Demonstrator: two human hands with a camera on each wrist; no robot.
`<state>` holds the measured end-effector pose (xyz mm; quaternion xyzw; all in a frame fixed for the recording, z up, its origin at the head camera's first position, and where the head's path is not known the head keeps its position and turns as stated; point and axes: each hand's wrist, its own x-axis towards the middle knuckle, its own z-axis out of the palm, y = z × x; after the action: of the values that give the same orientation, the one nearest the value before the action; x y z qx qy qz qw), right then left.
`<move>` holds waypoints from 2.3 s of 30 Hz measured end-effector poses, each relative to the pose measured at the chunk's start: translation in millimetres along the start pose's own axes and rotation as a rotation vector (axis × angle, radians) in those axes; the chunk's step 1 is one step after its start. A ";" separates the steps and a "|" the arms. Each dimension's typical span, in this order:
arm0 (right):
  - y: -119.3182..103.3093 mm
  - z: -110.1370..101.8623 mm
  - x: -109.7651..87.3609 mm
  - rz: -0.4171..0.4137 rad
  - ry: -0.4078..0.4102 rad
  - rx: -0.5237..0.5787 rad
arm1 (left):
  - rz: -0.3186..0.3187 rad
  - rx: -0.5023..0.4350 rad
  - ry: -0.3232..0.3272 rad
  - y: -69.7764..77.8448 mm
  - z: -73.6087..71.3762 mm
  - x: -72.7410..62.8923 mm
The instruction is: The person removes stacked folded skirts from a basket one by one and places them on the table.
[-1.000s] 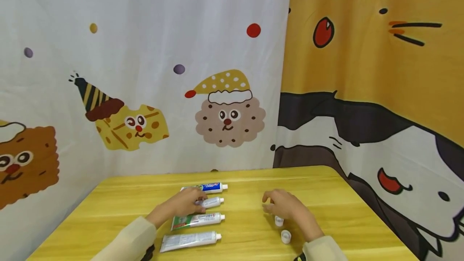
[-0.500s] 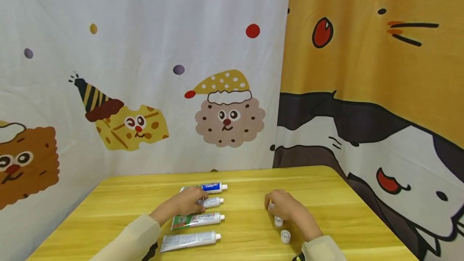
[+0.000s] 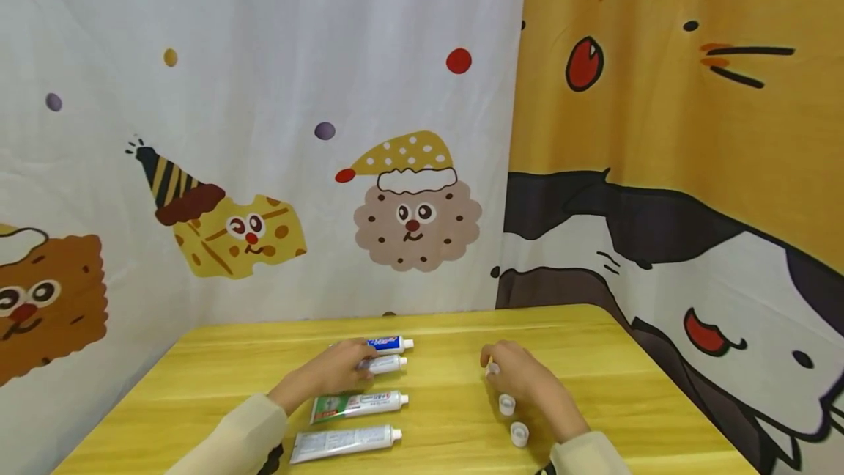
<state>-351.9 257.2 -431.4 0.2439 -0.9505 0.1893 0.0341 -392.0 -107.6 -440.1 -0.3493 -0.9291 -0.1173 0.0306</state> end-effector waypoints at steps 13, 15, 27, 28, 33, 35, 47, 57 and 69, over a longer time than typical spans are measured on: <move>-6.6 -11.1 3.7 -0.037 0.133 0.002 | 0.022 -0.086 0.135 4.2 -20.4 7.4; -9.4 -13.3 3.3 -0.055 0.165 -0.004 | 0.022 -0.100 0.156 6.2 -22.7 6.8; -31.9 -31.5 1.3 -0.106 0.252 0.026 | 0.043 -0.147 0.304 27.7 -23.0 -6.6; -33.9 -32.7 0.9 -0.112 0.258 0.034 | 0.047 -0.146 0.313 29.9 -22.3 -7.6; -45.0 -38.5 0.6 -0.137 0.293 0.092 | 0.065 -0.168 0.368 42.1 -23.5 -12.2; -49.8 -40.5 1.0 -0.132 0.321 0.101 | 0.066 -0.189 0.375 47.0 -24.6 -14.0; -72.1 -45.6 -1.3 -0.151 0.440 0.177 | 0.104 -0.252 0.428 64.6 -21.8 -24.7; -81.1 -47.5 -0.1 -0.244 0.452 0.274 | 0.106 -0.262 0.452 68.5 -22.7 -27.2; -83.4 -42.5 1.0 -0.241 0.489 0.371 | 0.119 -0.266 0.465 68.8 -21.9 -28.0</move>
<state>-314.2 205.3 -363.3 0.3039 -0.8278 0.4069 0.2386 -326.3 -80.7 -409.2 -0.3678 -0.8516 -0.3132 0.2037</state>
